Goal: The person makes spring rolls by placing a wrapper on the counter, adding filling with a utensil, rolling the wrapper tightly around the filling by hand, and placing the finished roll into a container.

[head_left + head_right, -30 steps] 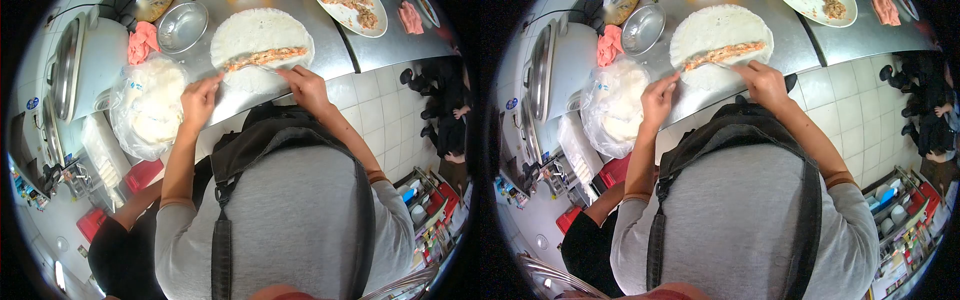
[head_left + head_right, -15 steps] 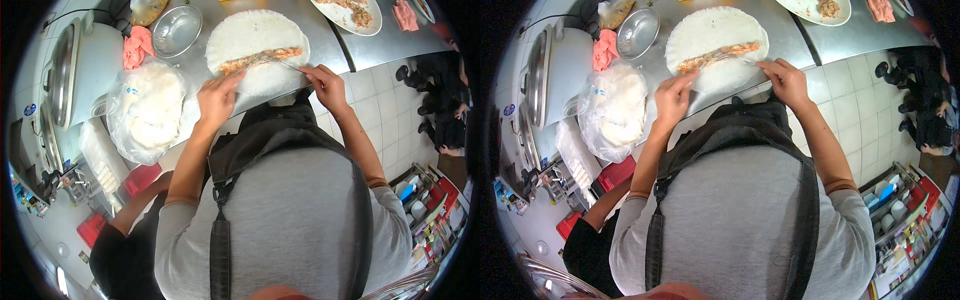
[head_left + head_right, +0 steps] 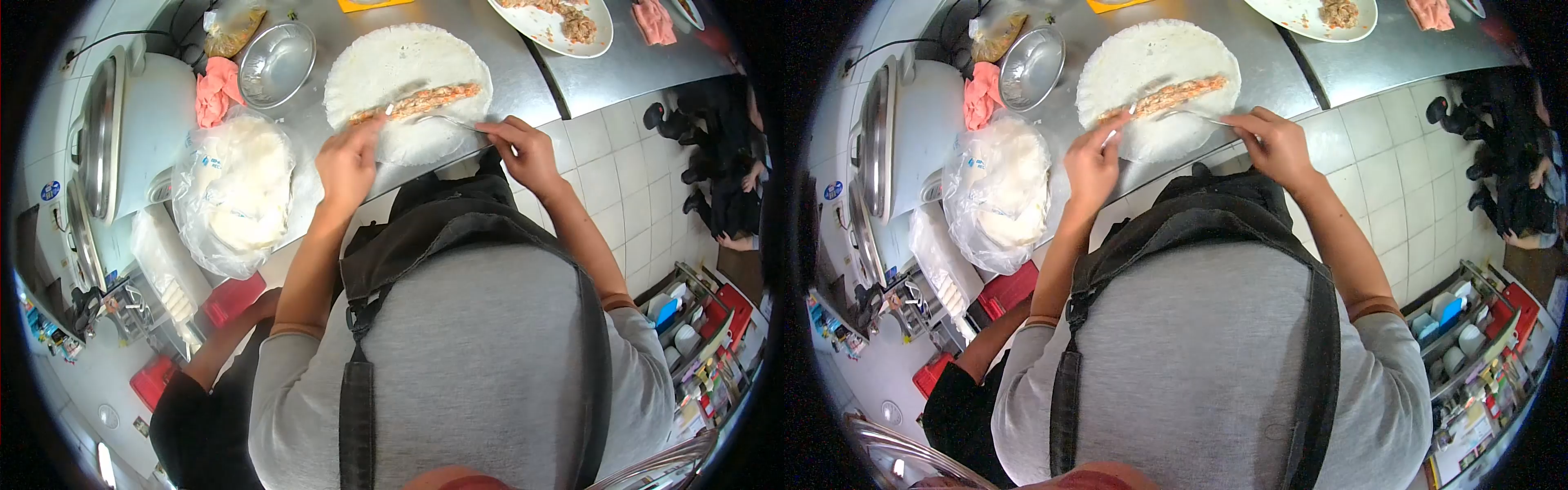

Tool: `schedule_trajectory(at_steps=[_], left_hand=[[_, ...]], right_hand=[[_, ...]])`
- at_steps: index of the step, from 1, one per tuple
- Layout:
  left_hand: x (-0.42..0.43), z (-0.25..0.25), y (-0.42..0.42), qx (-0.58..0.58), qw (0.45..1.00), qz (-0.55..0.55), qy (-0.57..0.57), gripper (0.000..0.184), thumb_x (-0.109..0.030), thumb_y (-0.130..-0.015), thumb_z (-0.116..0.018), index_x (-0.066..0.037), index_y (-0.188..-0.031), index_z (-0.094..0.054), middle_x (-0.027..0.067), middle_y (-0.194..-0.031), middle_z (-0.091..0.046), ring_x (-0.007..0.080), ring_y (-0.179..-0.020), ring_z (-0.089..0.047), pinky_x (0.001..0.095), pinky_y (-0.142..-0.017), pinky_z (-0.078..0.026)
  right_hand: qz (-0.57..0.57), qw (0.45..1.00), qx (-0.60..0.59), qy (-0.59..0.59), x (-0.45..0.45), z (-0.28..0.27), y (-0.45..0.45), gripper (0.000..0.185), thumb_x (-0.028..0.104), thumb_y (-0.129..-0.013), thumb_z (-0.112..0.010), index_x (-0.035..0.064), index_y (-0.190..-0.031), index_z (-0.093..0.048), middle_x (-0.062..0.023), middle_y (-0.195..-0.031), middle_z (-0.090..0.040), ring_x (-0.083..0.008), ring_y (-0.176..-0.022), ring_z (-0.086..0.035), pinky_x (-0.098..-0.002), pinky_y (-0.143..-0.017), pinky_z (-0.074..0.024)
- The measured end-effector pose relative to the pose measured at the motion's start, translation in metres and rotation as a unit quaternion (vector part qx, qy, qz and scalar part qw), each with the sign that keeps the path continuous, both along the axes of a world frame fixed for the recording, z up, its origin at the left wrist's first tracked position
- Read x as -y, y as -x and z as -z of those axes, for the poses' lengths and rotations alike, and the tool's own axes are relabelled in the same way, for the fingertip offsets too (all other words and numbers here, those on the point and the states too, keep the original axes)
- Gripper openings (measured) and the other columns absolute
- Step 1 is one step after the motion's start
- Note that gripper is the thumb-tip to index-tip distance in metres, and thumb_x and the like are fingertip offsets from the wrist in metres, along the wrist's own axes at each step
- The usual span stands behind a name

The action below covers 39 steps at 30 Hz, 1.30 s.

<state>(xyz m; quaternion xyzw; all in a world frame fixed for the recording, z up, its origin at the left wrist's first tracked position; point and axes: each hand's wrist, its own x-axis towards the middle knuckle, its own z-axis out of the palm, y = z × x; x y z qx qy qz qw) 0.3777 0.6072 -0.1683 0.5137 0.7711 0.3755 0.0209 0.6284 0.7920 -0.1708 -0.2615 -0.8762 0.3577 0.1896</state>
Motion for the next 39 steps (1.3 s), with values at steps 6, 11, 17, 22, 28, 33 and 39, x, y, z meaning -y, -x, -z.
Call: schedule_trajectory(at_steps=[6, 11, 17, 22, 28, 33, 39], left_hand=[[-0.006, -0.012, -0.017, -0.021, 0.999, 0.041, 0.024, 0.030, -0.003, -0.089, -0.068, -0.015, -0.116, -0.077, 0.0091, -0.102, -0.077, 0.0273, -0.084, -0.072, 0.0371, -0.077, -0.053], [-0.008, -0.010, -0.020, -0.021, 0.996, 0.066, 0.048, 0.028, -0.003, -0.090, -0.068, -0.014, -0.114, -0.078, 0.0098, -0.100, -0.077, 0.0269, -0.080, -0.070, 0.0368, -0.076, -0.053], [-0.021, -0.013, -0.021, -0.025, 0.996, 0.082, -0.001, 0.035, -0.001, -0.084, -0.069, -0.016, -0.114, -0.078, 0.0104, -0.097, -0.076, 0.0290, -0.081, -0.069, 0.0391, -0.076, -0.053], [-0.018, -0.027, -0.013, -0.030, 0.993, 0.081, 0.085, 0.032, 0.000, -0.086, -0.068, -0.014, -0.113, -0.079, 0.0119, -0.098, -0.077, 0.0289, -0.081, -0.071, 0.0385, -0.075, -0.053], [-0.005, -0.021, -0.015, -0.001, 0.993, 0.081, 0.085, 0.030, -0.002, -0.088, -0.068, -0.014, -0.113, -0.079, 0.0107, -0.100, -0.077, 0.0284, -0.082, -0.072, 0.0378, -0.076, -0.053], [-0.021, -0.020, -0.019, -0.004, 0.997, 0.075, 0.026, 0.030, 0.000, -0.089, -0.067, -0.014, -0.113, -0.078, 0.0109, -0.102, -0.077, 0.0292, -0.084, -0.072, 0.0369, -0.077, -0.054], [-0.024, -0.006, -0.027, -0.036, 0.998, 0.040, 0.025, 0.033, 0.000, -0.087, -0.067, -0.015, -0.114, -0.078, 0.0106, -0.097, -0.076, 0.0297, -0.082, -0.071, 0.0370, -0.076, -0.054]], right_hand=[[0.041, 0.998, 0.002, -0.053, -0.018, 0.005, -0.007, 0.026, 0.008, -0.092, -0.069, 0.0189, -0.114, -0.077, -0.0071, -0.082, -0.066, -0.0264, -0.069, -0.065, -0.0366, -0.062, -0.0520], [0.061, 0.997, 0.042, 0.000, -0.029, -0.003, -0.017, 0.025, 0.010, -0.094, -0.067, 0.0191, -0.114, -0.078, -0.0069, -0.083, -0.067, -0.0266, -0.072, -0.066, -0.0367, -0.065, -0.0521], [0.062, 0.998, 0.014, 0.000, -0.038, 0.008, -0.029, 0.023, 0.011, -0.093, -0.068, 0.0193, -0.112, -0.078, -0.0081, -0.080, -0.065, -0.0278, -0.069, -0.064, -0.0374, -0.063, -0.0501], [0.081, 0.996, 0.034, 0.004, -0.048, -0.010, -0.031, 0.023, 0.010, -0.092, -0.068, 0.0188, -0.111, -0.079, -0.0085, -0.078, -0.063, -0.0244, -0.064, -0.060, -0.0357, -0.060, -0.0481], [0.094, 0.995, 0.001, 0.035, -0.044, 0.000, -0.043, 0.022, 0.007, -0.093, -0.068, 0.0143, -0.111, -0.079, -0.0093, -0.082, -0.067, -0.0234, -0.066, -0.060, -0.0342, -0.061, -0.0475], [0.052, 0.995, -0.048, 0.077, -0.043, 0.007, -0.041, 0.024, 0.005, -0.092, -0.068, 0.0152, -0.111, -0.079, -0.0081, -0.082, -0.067, -0.0224, -0.065, -0.060, -0.0336, -0.061, -0.0478], [0.039, 0.999, -0.016, -0.031, -0.029, 0.006, -0.017, 0.026, 0.007, -0.092, -0.069, 0.0183, -0.114, -0.078, -0.0067, -0.080, -0.064, -0.0255, -0.065, -0.062, -0.0353, -0.060, -0.0492]])
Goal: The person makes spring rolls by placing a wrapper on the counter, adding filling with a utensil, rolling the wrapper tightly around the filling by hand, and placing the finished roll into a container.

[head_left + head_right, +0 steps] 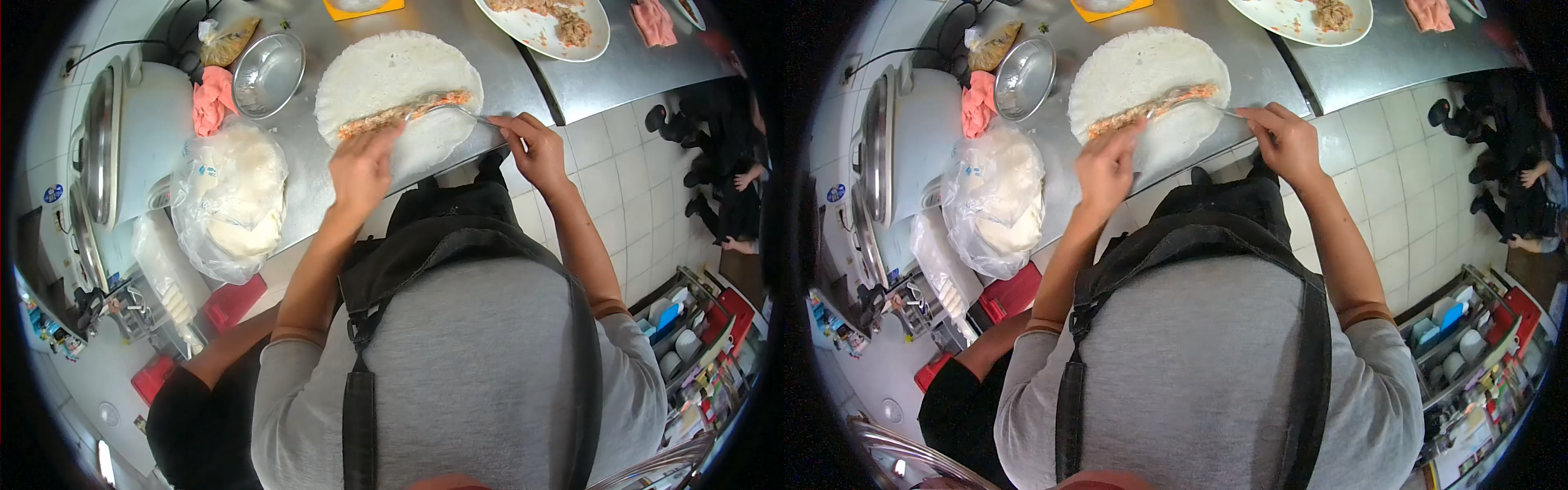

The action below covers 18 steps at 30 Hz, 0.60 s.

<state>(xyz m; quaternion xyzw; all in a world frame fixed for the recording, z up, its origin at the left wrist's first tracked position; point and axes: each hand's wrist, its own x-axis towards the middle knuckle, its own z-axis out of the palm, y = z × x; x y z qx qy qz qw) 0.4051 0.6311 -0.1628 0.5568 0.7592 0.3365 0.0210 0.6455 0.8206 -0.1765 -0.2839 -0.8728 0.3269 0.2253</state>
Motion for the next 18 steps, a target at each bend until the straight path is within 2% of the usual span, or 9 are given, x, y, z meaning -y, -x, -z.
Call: schedule_trajectory(at_steps=[1, 2, 6, 9, 12, 14, 15, 17, 18], left_hand=[[0.000, 0.001, -0.005, -0.028, 1.000, 0.013, 0.005, 0.033, 0.000, -0.086, -0.068, -0.015, -0.114, -0.078, 0.0105, -0.096, -0.076, 0.0297, -0.082, -0.070, 0.0373, -0.076, -0.054], [0.000, 0.001, -0.007, -0.025, 0.999, 0.009, 0.017, 0.034, 0.001, -0.085, -0.068, -0.015, -0.114, -0.078, 0.0104, -0.094, -0.075, 0.0298, -0.081, -0.069, 0.0380, -0.075, -0.054], [-0.007, -0.006, -0.009, -0.012, 1.000, 0.014, 0.008, 0.032, 0.000, -0.087, -0.068, -0.015, -0.114, -0.078, 0.0102, -0.095, -0.075, 0.0298, -0.080, -0.069, 0.0377, -0.076, -0.054], [-0.016, -0.006, -0.002, 0.045, 0.999, 0.010, -0.002, 0.030, -0.002, -0.089, -0.068, -0.015, -0.114, -0.078, 0.0095, -0.099, -0.077, 0.0293, -0.083, -0.070, 0.0368, -0.077, -0.054], [-0.020, -0.011, 0.008, 0.020, 1.000, 0.019, -0.003, 0.029, -0.003, -0.091, -0.069, -0.015, -0.116, -0.077, 0.0094, -0.103, -0.077, 0.0291, -0.086, -0.071, 0.0353, -0.079, -0.054], [-0.016, -0.014, 0.015, 0.006, 0.996, 0.061, 0.067, 0.030, -0.004, -0.091, -0.069, -0.013, -0.118, -0.076, 0.0105, -0.109, -0.077, 0.0271, -0.094, -0.073, 0.0351, -0.085, -0.054], [-0.012, -0.017, 0.022, 0.005, 0.996, 0.059, 0.066, 0.030, -0.004, -0.091, -0.069, -0.013, -0.118, -0.076, 0.0105, -0.109, -0.077, 0.0271, -0.094, -0.073, 0.0351, -0.085, -0.054], [0.003, -0.024, 0.041, 0.147, 0.985, 0.014, 0.090, 0.031, -0.003, -0.092, -0.068, -0.013, -0.120, -0.076, 0.0111, -0.111, -0.077, 0.0272, -0.100, -0.074, 0.0348, -0.092, -0.054], [0.011, -0.020, 0.052, 0.212, 0.971, -0.027, 0.111, 0.030, -0.003, -0.093, -0.068, -0.013, -0.121, -0.075, 0.0103, -0.117, -0.076, 0.0264, -0.109, -0.072, 0.0356, -0.095, -0.053]], right_hand=[[0.019, 1.000, -0.004, -0.007, -0.001, 0.000, 0.001, 0.026, 0.008, -0.092, -0.069, 0.0190, -0.114, -0.078, -0.0069, -0.081, -0.064, -0.0258, -0.066, -0.062, -0.0355, -0.060, -0.0496], [0.015, 0.999, 0.027, -0.012, -0.006, 0.000, -0.004, 0.026, 0.008, -0.092, -0.069, 0.0194, -0.114, -0.078, -0.0071, -0.083, -0.067, -0.0256, -0.068, -0.064, -0.0341, -0.062, -0.0506], [0.033, 0.999, 0.022, 0.025, -0.017, -0.004, -0.015, 0.026, 0.007, -0.092, -0.068, 0.0190, -0.113, -0.078, -0.0060, -0.084, -0.067, -0.0245, -0.069, -0.064, -0.0341, -0.064, -0.0510], [0.030, 0.996, 0.022, 0.083, -0.021, -0.006, -0.022, 0.025, 0.007, -0.092, -0.068, 0.0183, -0.112, -0.078, -0.0059, -0.084, -0.067, -0.0240, -0.069, -0.063, -0.0340, -0.064, -0.0508], [0.007, 0.998, 0.055, 0.040, -0.015, -0.010, -0.017, 0.024, 0.007, -0.092, -0.068, 0.0174, -0.111, -0.079, -0.0064, -0.082, -0.067, -0.0237, -0.069, -0.064, -0.0335, -0.065, -0.0508], [0.022, 0.998, 0.052, 0.040, -0.015, -0.011, -0.018, 0.024, 0.007, -0.092, -0.068, 0.0178, -0.111, -0.079, -0.0067, -0.082, -0.067, -0.0239, -0.069, -0.064, -0.0335, -0.064, -0.0508], [0.039, 0.997, 0.049, 0.040, -0.016, -0.011, -0.017, 0.024, 0.008, -0.092, -0.068, 0.0181, -0.111, -0.079, -0.0069, -0.082, -0.067, -0.0242, -0.068, -0.063, -0.0335, -0.064, -0.0508], [0.017, 0.997, 0.035, 0.069, -0.013, -0.010, -0.015, 0.024, 0.008, -0.092, -0.068, 0.0185, -0.112, -0.078, -0.0074, -0.083, -0.067, -0.0254, -0.069, -0.064, -0.0347, -0.065, -0.0513], [-0.003, 0.995, 0.023, 0.100, -0.010, -0.009, -0.014, 0.024, 0.009, -0.092, -0.068, 0.0188, -0.112, -0.078, -0.0078, -0.085, -0.068, -0.0267, -0.069, -0.064, -0.0359, -0.065, -0.0518]])
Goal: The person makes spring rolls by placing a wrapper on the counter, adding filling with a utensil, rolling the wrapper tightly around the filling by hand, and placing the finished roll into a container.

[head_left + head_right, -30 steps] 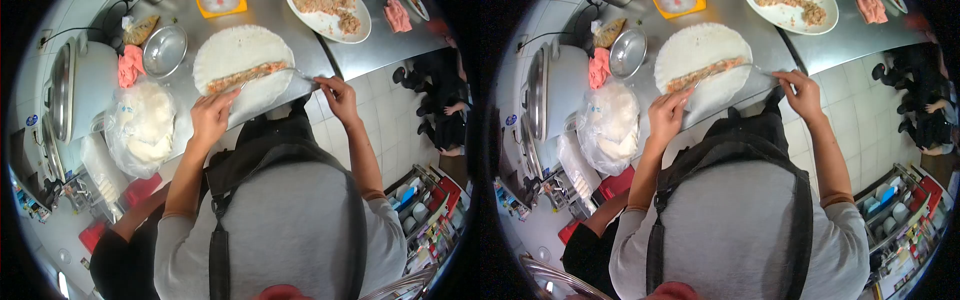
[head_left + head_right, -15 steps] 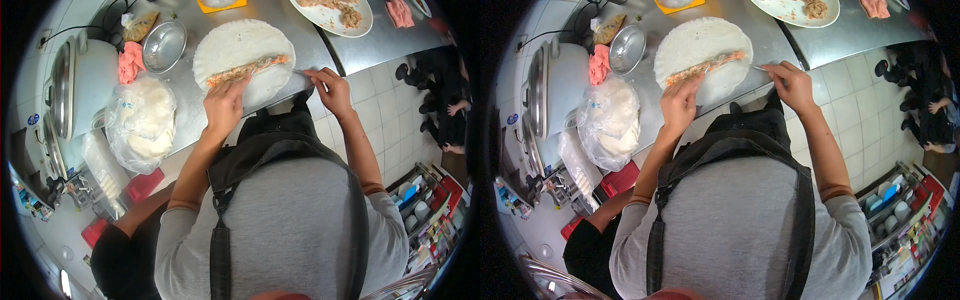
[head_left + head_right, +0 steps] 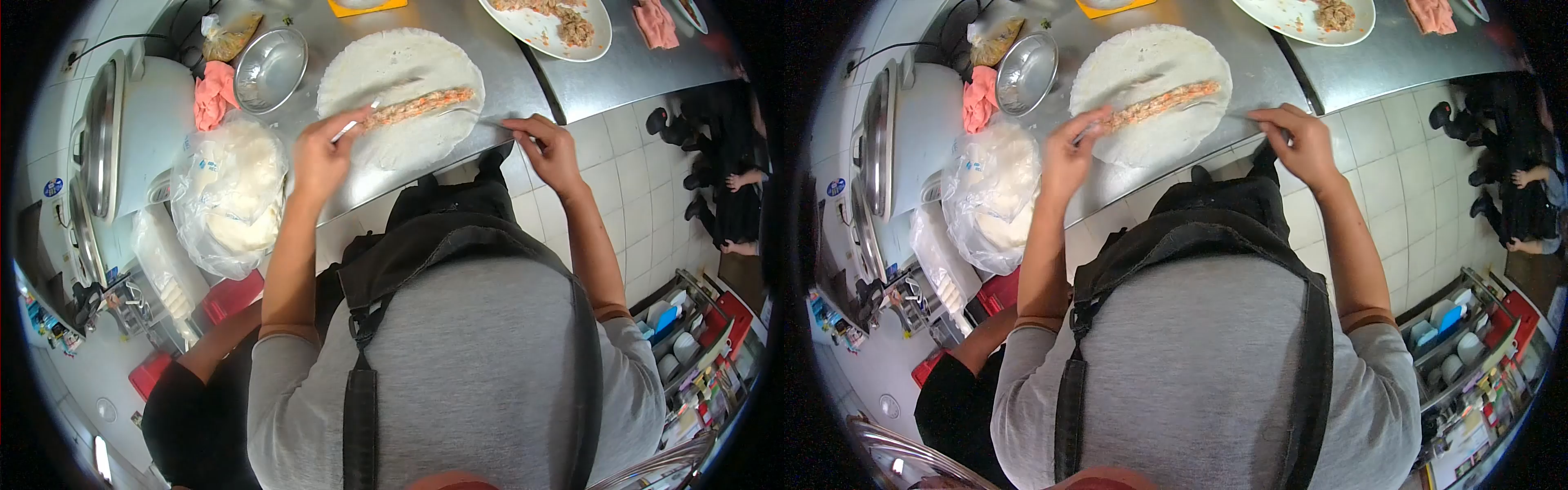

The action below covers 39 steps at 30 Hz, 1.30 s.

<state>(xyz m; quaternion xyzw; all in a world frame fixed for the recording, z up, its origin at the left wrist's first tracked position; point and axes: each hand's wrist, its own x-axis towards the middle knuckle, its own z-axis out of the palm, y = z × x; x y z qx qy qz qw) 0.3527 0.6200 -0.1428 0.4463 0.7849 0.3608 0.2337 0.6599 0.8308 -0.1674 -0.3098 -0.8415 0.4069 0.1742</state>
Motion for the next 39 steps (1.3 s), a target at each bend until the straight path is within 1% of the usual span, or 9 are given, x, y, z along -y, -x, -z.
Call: schedule_trajectory(at_steps=[1, 3, 7, 13, 16, 23, 26, 28, 39], left_hand=[[0.005, 0.001, 0.006, 0.001, 1.000, -0.001, 0.001, 0.030, -0.003, -0.093, -0.068, -0.013, -0.121, -0.075, 0.0103, -0.117, -0.076, 0.0264, -0.109, -0.072, 0.0356, -0.095, -0.053], [0.011, 0.003, 0.013, -0.134, 0.989, 0.045, -0.032, 0.033, -0.005, -0.089, -0.070, -0.021, -0.118, -0.077, 0.0107, -0.101, -0.077, 0.0298, -0.082, -0.071, 0.0361, -0.072, -0.056], [0.035, 0.005, 0.010, -0.175, 0.981, 0.077, -0.045, 0.033, -0.006, -0.089, -0.070, -0.021, -0.118, -0.077, 0.0120, -0.100, -0.077, 0.0303, -0.081, -0.070, 0.0371, -0.075, -0.055], [0.044, 0.006, 0.019, -0.094, 0.995, -0.033, -0.012, 0.035, -0.008, -0.090, -0.070, -0.023, -0.121, -0.076, 0.0112, -0.102, -0.076, 0.0307, -0.084, -0.070, 0.0395, -0.084, -0.054], [0.040, 0.009, 0.011, -0.157, 0.987, 0.039, -0.026, 0.035, -0.010, -0.090, -0.070, -0.025, -0.121, -0.076, 0.0111, -0.102, -0.076, 0.0304, -0.085, -0.070, 0.0403, -0.084, -0.054], [0.026, -0.003, 0.025, -0.191, 0.979, 0.061, -0.032, 0.034, -0.012, -0.089, -0.069, -0.026, -0.119, -0.076, 0.0093, -0.099, -0.077, 0.0308, -0.079, -0.070, 0.0401, -0.083, -0.054], [0.051, -0.007, 0.045, -0.152, 0.988, 0.027, 0.029, 0.036, -0.007, -0.092, -0.069, -0.021, -0.124, -0.075, 0.0130, -0.115, -0.075, 0.0296, -0.092, -0.072, 0.0350, -0.084, -0.055], [0.064, -0.002, 0.037, -0.148, 0.987, 0.041, 0.037, 0.036, -0.006, -0.092, -0.069, -0.021, -0.124, -0.075, 0.0127, -0.115, -0.075, 0.0294, -0.094, -0.072, 0.0351, -0.086, -0.055], [0.095, -0.013, 0.028, -0.140, 0.989, 0.008, 0.037, 0.036, -0.004, -0.092, -0.069, -0.018, -0.125, -0.075, 0.0123, -0.112, -0.076, 0.0291, -0.097, -0.070, 0.0358, -0.088, -0.054]], right_hand=[[-0.001, 1.000, 0.001, 0.001, 0.007, 0.001, 0.006, 0.024, 0.009, -0.092, -0.068, 0.0188, -0.112, -0.078, -0.0078, -0.085, -0.068, -0.0267, -0.069, -0.064, -0.0359, -0.065, -0.0518], [-0.071, 0.996, -0.027, -0.054, 0.026, 0.002, 0.029, 0.024, 0.007, -0.094, -0.069, 0.0145, -0.115, -0.077, -0.0088, -0.083, -0.065, -0.0232, -0.066, -0.060, -0.0340, -0.062, -0.0481], [-0.028, 0.996, 0.013, -0.084, 0.031, 0.006, 0.038, 0.025, 0.008, -0.093, -0.069, 0.0156, -0.117, -0.076, -0.0094, -0.087, -0.067, -0.0263, -0.068, -0.063, -0.0361, -0.063, -0.0514], [-0.070, 0.992, -0.010, -0.108, 0.050, 0.014, 0.057, 0.026, 0.008, -0.093, -0.068, 0.0163, -0.116, -0.076, -0.0087, -0.088, -0.068, -0.0278, -0.069, -0.065, -0.0372, -0.064, -0.0528], [-0.054, 0.994, -0.011, -0.095, 0.048, 0.009, 0.060, 0.027, 0.010, -0.092, -0.067, 0.0184, -0.116, -0.076, -0.0082, -0.088, -0.068, -0.0285, -0.069, -0.065, -0.0385, -0.064, -0.0534], [-0.048, 0.997, 0.017, -0.064, 0.050, -0.002, 0.059, 0.026, 0.009, -0.092, -0.067, 0.0177, -0.116, -0.076, -0.0090, -0.088, -0.068, -0.0293, -0.071, -0.066, -0.0386, -0.064, -0.0541], [-0.069, 0.994, -0.014, -0.084, 0.066, 0.003, 0.076, 0.027, 0.009, -0.092, -0.067, 0.0183, -0.115, -0.076, -0.0090, -0.088, -0.068, -0.0310, -0.072, -0.067, -0.0410, -0.064, -0.0543], [-0.087, 0.986, -0.004, -0.145, 0.077, 0.006, 0.092, 0.027, 0.009, -0.092, -0.066, 0.0191, -0.115, -0.075, -0.0091, -0.087, -0.067, -0.0330, -0.075, -0.067, -0.0431, -0.065, -0.0546], [-0.072, 0.989, -0.014, -0.131, 0.086, 0.007, 0.099, 0.028, 0.007, -0.090, -0.065, 0.0170, -0.115, -0.075, -0.0089, -0.085, -0.065, -0.0325, -0.074, -0.067, -0.0429, -0.066, -0.0555]])
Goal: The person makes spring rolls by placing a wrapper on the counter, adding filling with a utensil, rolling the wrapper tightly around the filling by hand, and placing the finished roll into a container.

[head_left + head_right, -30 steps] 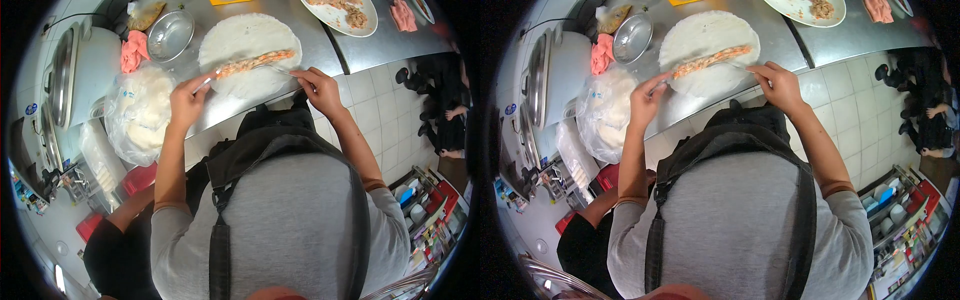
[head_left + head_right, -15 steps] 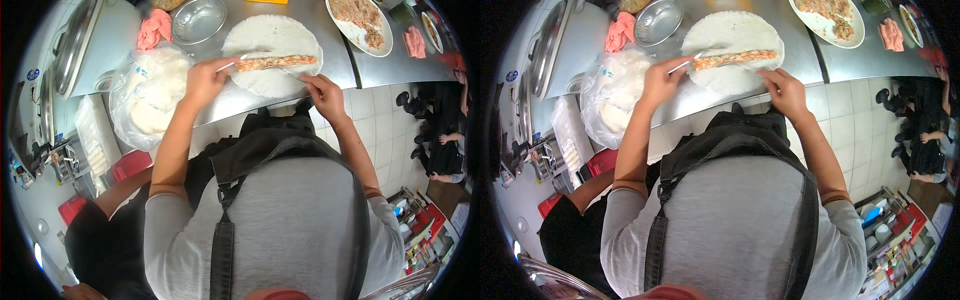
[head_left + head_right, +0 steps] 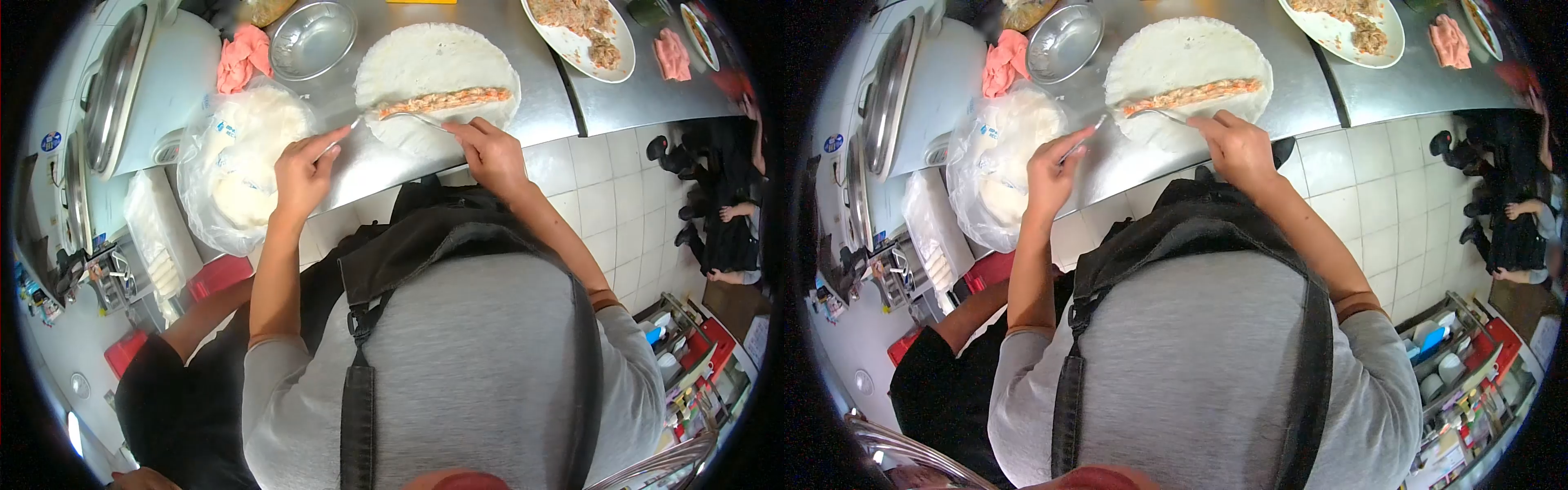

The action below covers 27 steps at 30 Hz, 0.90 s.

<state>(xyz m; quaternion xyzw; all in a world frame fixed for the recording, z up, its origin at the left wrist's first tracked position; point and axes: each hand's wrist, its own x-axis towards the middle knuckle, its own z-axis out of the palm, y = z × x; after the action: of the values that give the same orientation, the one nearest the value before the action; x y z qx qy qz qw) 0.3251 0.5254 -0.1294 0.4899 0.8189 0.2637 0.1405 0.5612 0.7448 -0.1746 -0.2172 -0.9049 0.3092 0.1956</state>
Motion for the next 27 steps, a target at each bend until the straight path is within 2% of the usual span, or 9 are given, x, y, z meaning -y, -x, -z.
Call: schedule_trajectory(at_steps=[2, 6, 9, 12, 15, 19, 24, 25, 27], left_hand=[[-0.002, -0.006, -0.003, 0.015, 0.995, -0.024, -0.091, 0.034, -0.006, -0.088, -0.071, -0.020, -0.119, -0.077, 0.0098, -0.095, -0.076, 0.0296, -0.077, -0.066, 0.0376, -0.082, -0.052], [-0.021, -0.005, 0.001, -0.044, 0.995, 0.031, -0.085, 0.033, -0.005, -0.090, -0.070, -0.016, -0.120, -0.077, 0.0087, -0.087, -0.074, 0.0235, -0.070, -0.062, 0.0326, -0.075, -0.051], [-0.066, -0.029, -0.003, 0.120, 0.988, -0.045, -0.083, 0.030, -0.006, -0.094, -0.068, -0.012, -0.122, -0.075, 0.0039, -0.073, -0.061, 0.0103, -0.064, -0.048, 0.0249, -0.062, -0.043], [-0.147, -0.036, -0.022, 0.156, 0.979, 0.005, -0.134, 0.029, -0.012, -0.096, -0.068, -0.015, -0.124, -0.073, 0.0072, -0.080, -0.069, 0.0161, -0.070, -0.062, 0.0315, -0.066, -0.049], [-0.243, -0.017, -0.044, 0.113, 0.981, 0.095, -0.127, 0.024, -0.019, -0.099, -0.062, -0.017, -0.121, -0.072, 0.0101, -0.099, -0.076, 0.0282, -0.086, -0.072, 0.0422, -0.076, -0.054], [-0.341, -0.002, -0.077, 0.048, 0.989, 0.136, -0.017, 0.028, -0.026, -0.098, -0.061, -0.017, -0.121, -0.073, 0.0105, -0.104, -0.077, 0.0288, -0.097, -0.072, 0.0426, -0.084, -0.055], [-0.347, -0.013, -0.072, 0.041, 0.987, 0.150, 0.031, 0.026, -0.027, -0.094, -0.066, -0.016, -0.116, -0.075, 0.0104, -0.106, -0.076, 0.0319, -0.101, -0.070, 0.0462, -0.085, -0.054], [-0.337, -0.018, -0.064, 0.031, 0.987, 0.151, 0.035, 0.023, -0.026, -0.091, -0.070, -0.016, -0.111, -0.076, 0.0105, -0.108, -0.075, 0.0332, -0.103, -0.069, 0.0476, -0.086, -0.053], [-0.307, 0.000, -0.041, -0.141, 0.968, 0.179, -0.108, 0.024, -0.026, -0.089, -0.073, -0.014, -0.110, -0.075, 0.0066, -0.107, -0.073, 0.0303, -0.103, -0.065, 0.0423, -0.089, -0.051]], right_hand=[[0.004, 1.000, 0.006, 0.006, 0.003, 0.000, -0.004, 0.028, 0.007, -0.090, -0.065, 0.0166, -0.114, -0.075, -0.0091, -0.085, -0.065, -0.0325, -0.073, -0.067, -0.0431, -0.066, -0.0556], [0.017, 0.999, -0.024, 0.031, -0.012, -0.018, -0.017, 0.030, 0.005, -0.092, -0.063, 0.0151, -0.117, -0.074, -0.0095, -0.087, -0.067, -0.0303, -0.071, -0.067, -0.0411, -0.064, -0.0549], [0.093, 0.987, -0.057, 0.115, -0.042, -0.032, -0.043, 0.032, 0.000, -0.095, -0.059, 0.0113, -0.122, -0.072, -0.0075, -0.088, -0.067, -0.0205, -0.067, -0.065, -0.0352, -0.061, -0.0523], [0.211, 0.951, -0.136, 0.183, -0.088, -0.039, -0.073, 0.038, -0.007, -0.095, -0.051, 0.0045, -0.128, -0.066, -0.0046, -0.088, -0.065, -0.0082, -0.066, -0.056, -0.0256, -0.058, -0.0453], [0.280, 0.924, -0.076, 0.250, -0.133, -0.054, -0.088, 0.037, -0.006, -0.094, -0.051, 0.0029, -0.127, -0.065, -0.0054, -0.088, -0.066, -0.0088, -0.059, -0.056, -0.0261, -0.052, -0.0445], [0.309, 0.926, -0.024, 0.218, -0.183, -0.035, -0.090, 0.032, 0.003, -0.095, -0.056, 0.0019, -0.126, -0.065, -0.0077, -0.083, -0.070, -0.0115, -0.053, -0.059, -0.0284, -0.049, -0.0470], [0.318, 0.935, 0.050, 0.147, -0.211, -0.032, -0.092, 0.031, 0.012, -0.095, -0.061, 0.0036, -0.124, -0.066, -0.0105, -0.074, -0.069, -0.0152, -0.049, -0.062, -0.0316, -0.050, -0.0500], [0.330, 0.928, 0.084, 0.150, -0.209, -0.041, -0.093, 0.028, 0.013, -0.094, -0.064, 0.0051, -0.121, -0.068, -0.0110, -0.083, -0.071, -0.0201, -0.061, -0.067, -0.0344, -0.058, -0.0533], [0.313, 0.946, 0.079, 0.016, -0.206, -0.033, -0.108, 0.027, 0.012, -0.093, -0.066, 0.0059, -0.119, -0.068, -0.0105, -0.088, -0.071, -0.0228, -0.069, -0.068, -0.0359, -0.064, -0.0542]])
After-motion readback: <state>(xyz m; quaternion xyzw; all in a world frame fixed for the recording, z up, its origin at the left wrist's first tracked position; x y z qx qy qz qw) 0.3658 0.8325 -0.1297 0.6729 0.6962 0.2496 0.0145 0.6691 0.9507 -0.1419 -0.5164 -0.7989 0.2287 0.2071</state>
